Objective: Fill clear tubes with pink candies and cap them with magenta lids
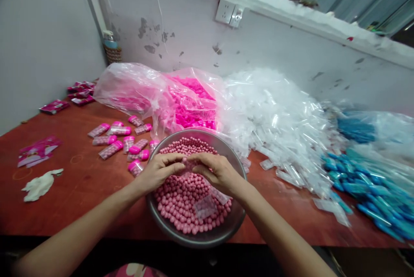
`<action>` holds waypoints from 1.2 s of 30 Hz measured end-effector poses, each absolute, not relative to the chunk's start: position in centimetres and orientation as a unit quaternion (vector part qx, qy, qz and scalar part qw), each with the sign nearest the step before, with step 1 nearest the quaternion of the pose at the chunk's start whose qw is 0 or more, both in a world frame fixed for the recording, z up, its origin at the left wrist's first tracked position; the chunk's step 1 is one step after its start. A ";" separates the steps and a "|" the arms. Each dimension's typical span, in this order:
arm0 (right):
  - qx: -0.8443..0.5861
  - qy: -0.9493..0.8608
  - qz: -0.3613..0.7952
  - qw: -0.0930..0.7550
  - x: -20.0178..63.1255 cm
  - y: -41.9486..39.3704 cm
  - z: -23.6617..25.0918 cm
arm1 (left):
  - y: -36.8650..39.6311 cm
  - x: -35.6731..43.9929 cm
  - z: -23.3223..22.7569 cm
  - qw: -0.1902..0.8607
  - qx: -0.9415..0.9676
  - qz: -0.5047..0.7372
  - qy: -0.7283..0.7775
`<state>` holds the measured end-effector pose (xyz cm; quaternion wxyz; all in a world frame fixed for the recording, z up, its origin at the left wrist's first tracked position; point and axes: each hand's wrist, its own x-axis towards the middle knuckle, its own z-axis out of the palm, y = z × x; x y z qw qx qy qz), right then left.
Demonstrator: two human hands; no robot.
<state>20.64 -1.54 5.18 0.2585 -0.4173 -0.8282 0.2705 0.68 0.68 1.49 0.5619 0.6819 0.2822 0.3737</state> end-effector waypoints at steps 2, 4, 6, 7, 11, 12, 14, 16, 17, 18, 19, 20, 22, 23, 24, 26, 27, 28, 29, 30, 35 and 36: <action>-0.415 -0.841 0.253 0.238 20.4 -1.5 5.8 | 0.6 0.6 1.5 0.551 0.687 0.376 0.288; -0.424 -0.838 0.254 0.231 20.4 -1.7 6.2 | 0.5 0.6 1.7 0.537 0.698 0.378 0.287; -0.441 -0.815 0.294 0.234 20.8 -1.8 6.5 | 0.5 0.5 1.8 0.530 0.701 0.384 0.284; -0.448 -0.796 0.328 0.240 21.2 -1.8 6.6 | 0.5 0.5 1.7 0.534 0.692 0.391 0.287; -0.486 -0.734 0.392 0.266 22.9 0.1 6.5 | 0.7 0.5 1.4 0.585 0.614 0.423 0.318; -0.504 -0.739 0.354 0.274 23.0 1.3 6.4 | 0.7 0.5 1.3 0.592 0.607 0.424 0.319; -0.538 -0.766 0.230 0.266 22.9 4.4 5.8 | 0.6 0.4 1.3 0.596 0.610 0.418 0.313; -0.557 -0.797 0.118 0.202 22.3 8.4 5.0 | 0.5 0.3 1.4 0.596 0.615 0.413 0.311; -0.567 -0.808 0.076 0.140 21.9 10.5 4.6 | 0.4 0.3 1.4 0.595 0.615 0.411 0.314; -0.573 -0.810 0.063 0.107 21.5 12.5 4.1 | 0.4 0.2 1.5 0.592 0.616 0.410 0.320; -0.579 -0.809 0.055 0.084 21.2 14.5 3.5 | 0.3 0.1 1.6 0.590 0.617 0.408 0.324; -0.589 -0.805 0.045 0.059 21.0 16.3 3.0 | 0.3 0.0 1.7 0.588 0.617 0.409 0.327; -0.617 -0.786 0.023 0.015 20.9 19.2 1.9 | 0.3 -0.1 1.9 0.585 0.613 0.416 0.329; -0.630 -0.776 0.013 -0.007 21.0 20.3 1.4 | 0.3 -0.1 2.0 0.584 0.611 0.422 0.329; -0.641 -0.767 0.004 -0.028 21.1 21.2 1.0 | 0.3 -0.1 2.1 0.583 0.609 0.426 0.329; -0.653 -0.754 -0.006 -0.065 21.5 22.3 0.3 | 0.4 -0.1 2.2 0.582 0.606 0.430 0.330; -0.656 -0.751 -0.009 -0.080 21.7 22.6 0.1 | 0.4 -0.1 2.2 0.583 0.605 0.431 0.329; -0.657 -0.748 -0.012 -0.092 21.8 22.9 -0.1 | 0.4 -0.1 2.1 0.583 0.603 0.433 0.329; -0.657 -0.747 -0.014 -0.101 21.8 23.1 -0.2 | 0.4 -0.2 2.1 0.583 0.603 0.433 0.330; -0.656 -0.747 -0.015 -0.105 21.8 23.2 -0.2 | 0.5 -0.2 2.1 0.580 0.603 0.434 0.334; -0.643 -0.763 -0.029 -0.064 21.1 22.1 1.1 | 0.4 -0.2 1.8 0.552 0.609 0.449 0.351; -0.638 -0.768 -0.034 -0.041 21.0 21.3 1.7 | 0.3 -0.2 1.8 0.547 0.610 0.452 0.352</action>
